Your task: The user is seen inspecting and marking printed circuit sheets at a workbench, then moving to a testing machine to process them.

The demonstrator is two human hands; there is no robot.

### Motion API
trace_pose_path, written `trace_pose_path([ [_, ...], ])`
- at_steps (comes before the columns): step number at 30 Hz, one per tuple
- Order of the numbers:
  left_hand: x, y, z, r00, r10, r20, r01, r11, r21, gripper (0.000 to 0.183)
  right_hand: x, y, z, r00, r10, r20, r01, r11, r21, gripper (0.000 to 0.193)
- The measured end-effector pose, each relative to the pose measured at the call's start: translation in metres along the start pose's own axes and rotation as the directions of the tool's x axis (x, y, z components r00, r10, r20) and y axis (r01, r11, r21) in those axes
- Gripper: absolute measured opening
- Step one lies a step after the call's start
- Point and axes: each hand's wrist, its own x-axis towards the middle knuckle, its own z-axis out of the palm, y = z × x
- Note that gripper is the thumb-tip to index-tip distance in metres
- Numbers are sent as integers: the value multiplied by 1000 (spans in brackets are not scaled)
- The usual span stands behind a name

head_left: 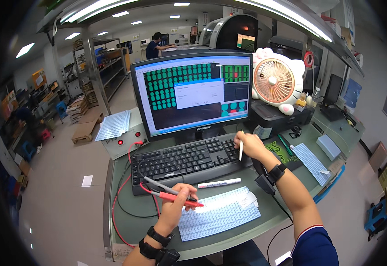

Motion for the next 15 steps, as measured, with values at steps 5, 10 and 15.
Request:
trace_pose_path([
  [5,2,11,-8,998,-60,-1,60,998,27,21,-17,-6,-12,983,102,-149,-100,995,18,17],
  [10,9,11,-25,995,-30,-100,48,983,180,27,-43,2,-21,981,194,32,-196,978,71,15],
  [15,17,-5,-40,967,116,-227,-43,952,303,32,-55,3,-17,971,218,-98,-176,931,320,11],
])
